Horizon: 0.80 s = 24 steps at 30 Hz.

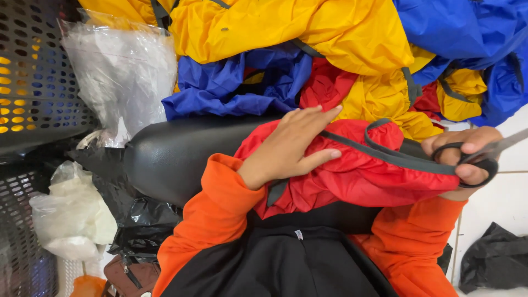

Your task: The person trims the black drawstring of a red jacket using scissors. After cutting the excess string, they wipe the surface of the jacket with a yellow sponge.

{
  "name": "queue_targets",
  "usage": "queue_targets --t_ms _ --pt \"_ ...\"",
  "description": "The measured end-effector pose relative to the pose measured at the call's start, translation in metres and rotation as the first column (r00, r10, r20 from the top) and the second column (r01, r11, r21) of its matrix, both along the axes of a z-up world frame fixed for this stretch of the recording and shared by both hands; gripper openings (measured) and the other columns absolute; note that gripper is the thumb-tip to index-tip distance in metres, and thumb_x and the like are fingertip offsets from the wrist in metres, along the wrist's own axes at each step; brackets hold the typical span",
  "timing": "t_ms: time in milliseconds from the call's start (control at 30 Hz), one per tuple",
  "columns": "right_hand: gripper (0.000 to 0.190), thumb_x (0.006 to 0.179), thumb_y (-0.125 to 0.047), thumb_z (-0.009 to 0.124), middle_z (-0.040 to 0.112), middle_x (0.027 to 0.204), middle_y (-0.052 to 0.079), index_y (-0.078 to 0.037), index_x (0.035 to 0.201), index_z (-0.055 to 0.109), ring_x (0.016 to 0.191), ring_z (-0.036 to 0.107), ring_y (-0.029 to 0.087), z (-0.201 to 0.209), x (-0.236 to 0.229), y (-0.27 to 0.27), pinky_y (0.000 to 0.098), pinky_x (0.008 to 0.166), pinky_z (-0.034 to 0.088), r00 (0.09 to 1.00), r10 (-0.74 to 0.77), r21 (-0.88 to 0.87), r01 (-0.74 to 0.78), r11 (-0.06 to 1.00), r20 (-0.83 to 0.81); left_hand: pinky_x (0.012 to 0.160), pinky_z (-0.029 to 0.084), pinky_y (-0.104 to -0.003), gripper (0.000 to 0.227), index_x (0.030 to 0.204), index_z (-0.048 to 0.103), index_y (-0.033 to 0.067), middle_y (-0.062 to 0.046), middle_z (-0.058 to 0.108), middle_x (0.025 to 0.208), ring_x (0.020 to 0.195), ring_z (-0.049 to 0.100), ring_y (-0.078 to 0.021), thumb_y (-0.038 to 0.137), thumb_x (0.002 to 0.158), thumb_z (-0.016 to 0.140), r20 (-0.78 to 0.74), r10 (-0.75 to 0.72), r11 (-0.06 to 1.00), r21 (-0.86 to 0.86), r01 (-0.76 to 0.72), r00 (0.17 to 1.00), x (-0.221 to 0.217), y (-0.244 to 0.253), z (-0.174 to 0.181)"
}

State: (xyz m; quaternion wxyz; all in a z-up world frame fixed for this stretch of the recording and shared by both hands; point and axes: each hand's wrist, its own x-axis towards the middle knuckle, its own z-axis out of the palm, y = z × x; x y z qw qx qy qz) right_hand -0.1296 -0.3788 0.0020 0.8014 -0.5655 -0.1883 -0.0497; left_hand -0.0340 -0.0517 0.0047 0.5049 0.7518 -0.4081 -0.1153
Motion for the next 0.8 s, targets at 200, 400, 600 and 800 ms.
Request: queue_targets --t_ms 200,400,600,800 --pt "0.040 0.087 -0.029 0.059 0.058 0.050 -0.015 -0.029 0.126 0.053 0.037 0.042 -0.001 -0.010 0.010 -0.036 0.0192 0.046 0.039 0.959 0.234 -0.075 -0.225 0.971 0.158 0.085 0.045 -0.034 0.033 0.112 0.075 0.0134 -0.004 0.066 0.087 0.087 0.056 -0.0232 0.031 0.083 0.078 -0.174 -0.083 0.995 -0.064 0.073 0.981 0.000 -0.005 -0.011" --pt "0.036 0.084 -0.027 0.055 0.040 0.043 -0.012 -0.031 0.120 0.054 0.040 0.027 0.004 -0.004 -0.005 -0.022 0.0233 0.051 0.026 0.999 -0.021 -0.120 0.026 0.992 0.045 0.084 0.041 -0.027 0.017 0.103 0.077 0.0071 -0.002 0.055 0.076 0.082 0.045 -0.0158 0.008 0.086 0.075 -0.401 -0.243 0.938 -0.329 0.109 0.883 0.010 0.008 0.006" --pt "0.059 0.102 0.009 0.078 0.063 0.112 0.017 -0.002 0.148 0.043 0.102 0.068 0.025 -0.009 -0.028 -0.024 0.0284 0.095 0.055 0.675 -0.736 -0.600 0.565 0.567 -0.060 0.073 0.046 -0.022 0.018 0.107 0.078 0.0060 -0.004 0.066 0.080 0.075 0.052 -0.0106 0.006 0.089 0.074 -0.597 -0.213 0.943 -0.333 0.003 0.774 0.010 0.011 0.010" --pt "0.053 0.096 -0.013 0.086 0.057 0.113 0.015 -0.007 0.133 0.049 0.098 0.068 0.035 0.001 -0.048 0.013 0.0398 0.086 0.053 0.603 -0.744 -0.497 0.758 0.422 0.287 0.071 0.049 -0.019 0.016 0.104 0.076 -0.0033 -0.001 0.074 0.086 0.073 0.057 -0.0050 0.005 0.092 0.069 -0.619 -0.185 0.948 -0.316 -0.027 0.764 0.009 0.006 0.002"
